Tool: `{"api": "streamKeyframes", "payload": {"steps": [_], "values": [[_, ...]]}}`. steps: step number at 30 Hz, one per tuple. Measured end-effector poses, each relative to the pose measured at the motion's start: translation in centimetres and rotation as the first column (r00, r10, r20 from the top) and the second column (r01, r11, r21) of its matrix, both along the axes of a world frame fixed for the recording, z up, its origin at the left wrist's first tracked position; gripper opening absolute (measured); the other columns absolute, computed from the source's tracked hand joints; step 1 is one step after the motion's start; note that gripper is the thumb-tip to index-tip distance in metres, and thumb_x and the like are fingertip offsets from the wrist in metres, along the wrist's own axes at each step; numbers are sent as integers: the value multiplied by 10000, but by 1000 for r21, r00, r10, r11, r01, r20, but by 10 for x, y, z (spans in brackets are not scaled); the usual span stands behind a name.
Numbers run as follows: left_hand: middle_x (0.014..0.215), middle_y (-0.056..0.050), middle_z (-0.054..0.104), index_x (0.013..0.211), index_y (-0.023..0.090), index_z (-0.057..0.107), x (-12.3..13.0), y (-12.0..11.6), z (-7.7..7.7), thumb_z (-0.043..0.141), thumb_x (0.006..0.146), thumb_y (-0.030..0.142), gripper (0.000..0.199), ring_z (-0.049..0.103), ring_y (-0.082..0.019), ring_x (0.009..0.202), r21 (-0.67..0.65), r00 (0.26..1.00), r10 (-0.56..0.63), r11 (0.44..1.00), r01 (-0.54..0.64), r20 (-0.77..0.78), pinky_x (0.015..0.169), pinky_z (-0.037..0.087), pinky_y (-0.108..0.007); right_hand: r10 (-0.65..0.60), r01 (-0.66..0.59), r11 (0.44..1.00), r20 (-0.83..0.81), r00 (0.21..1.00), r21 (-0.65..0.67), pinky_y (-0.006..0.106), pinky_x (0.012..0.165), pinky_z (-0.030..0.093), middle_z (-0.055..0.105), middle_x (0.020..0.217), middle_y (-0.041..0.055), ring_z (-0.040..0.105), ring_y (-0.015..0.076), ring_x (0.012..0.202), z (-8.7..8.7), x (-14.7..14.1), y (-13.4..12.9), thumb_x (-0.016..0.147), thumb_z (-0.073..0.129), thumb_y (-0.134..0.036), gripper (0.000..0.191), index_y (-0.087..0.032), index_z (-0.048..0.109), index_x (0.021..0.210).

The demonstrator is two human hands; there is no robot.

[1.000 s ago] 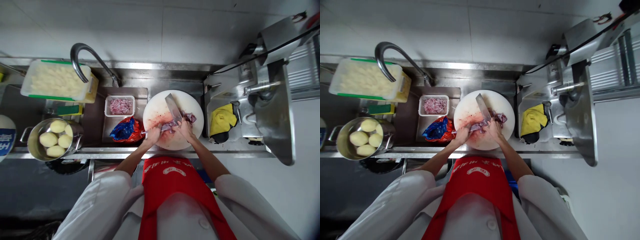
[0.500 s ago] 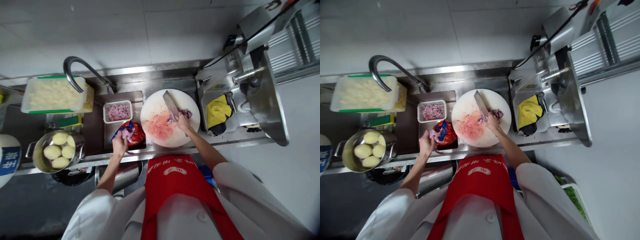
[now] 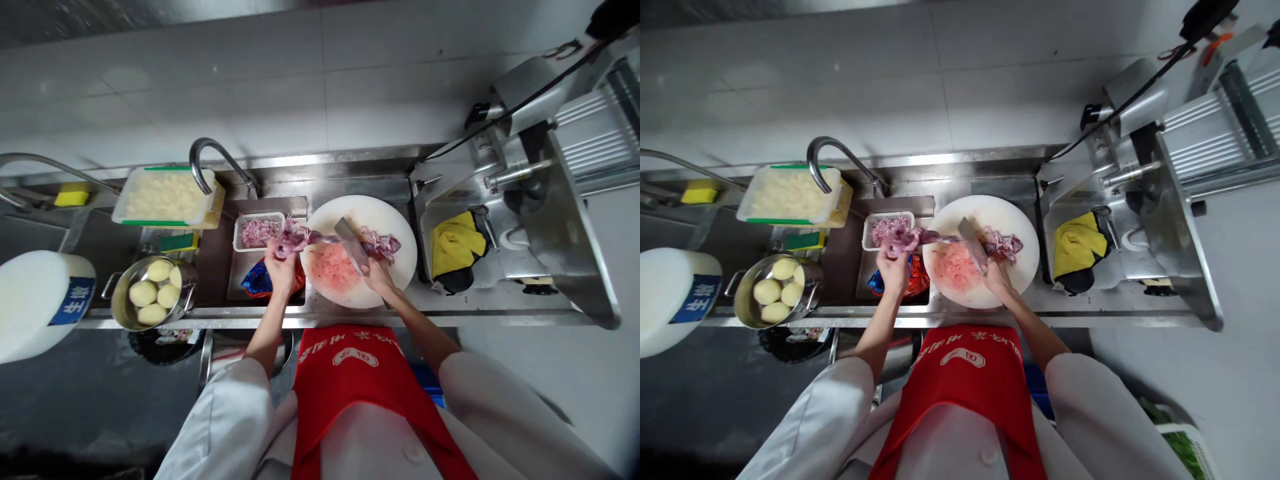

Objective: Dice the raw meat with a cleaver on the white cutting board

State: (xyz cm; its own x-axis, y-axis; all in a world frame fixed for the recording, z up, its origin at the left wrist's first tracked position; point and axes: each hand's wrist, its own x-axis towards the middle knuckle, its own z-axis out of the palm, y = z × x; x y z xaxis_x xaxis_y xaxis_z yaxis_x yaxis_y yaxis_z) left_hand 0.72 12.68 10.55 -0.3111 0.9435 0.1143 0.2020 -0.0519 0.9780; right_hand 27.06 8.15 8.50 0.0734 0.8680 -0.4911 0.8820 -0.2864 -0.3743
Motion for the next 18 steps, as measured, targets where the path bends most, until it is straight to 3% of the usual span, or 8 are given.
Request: {"api": "streamKeyframes", "payload": {"steps": [4,7,12,18], "values": [[828,-5,648,885,166,618,8,-36,-66,779,675,288,290,587,-140,741,-172,989,-52,982,76,142,752,492,-272,-99,102,994,97,990,-25,276,776,440,692,1160,167,672,249,1053,-1,34,-12,1001,458,-288,319,-137,546,1268],[840,-13,659,908,161,634,-4,-61,-96,785,638,282,331,590,-148,749,-267,986,-28,961,73,167,759,490,-289,-76,85,995,144,987,-55,292,758,434,699,1113,169,678,264,1025,5,37,-17,1000,447,-281,329,-130,514,1284],[955,-25,625,910,172,664,-30,-77,-104,802,643,291,323,596,-168,881,-209,994,-107,972,111,28,821,490,-300,16,-13,1000,189,982,-15,310,777,435,701,1065,178,683,265,985,17,3,-17,1026,371,-267,300,-117,517,1240],[950,-33,620,911,171,656,-39,-81,-106,785,635,272,321,597,-152,864,-221,982,-181,957,189,58,812,492,-281,24,-43,995,202,979,93,302,749,440,718,954,162,694,262,889,39,-29,8,1053,312,-325,360,-107,517,1254]]}}
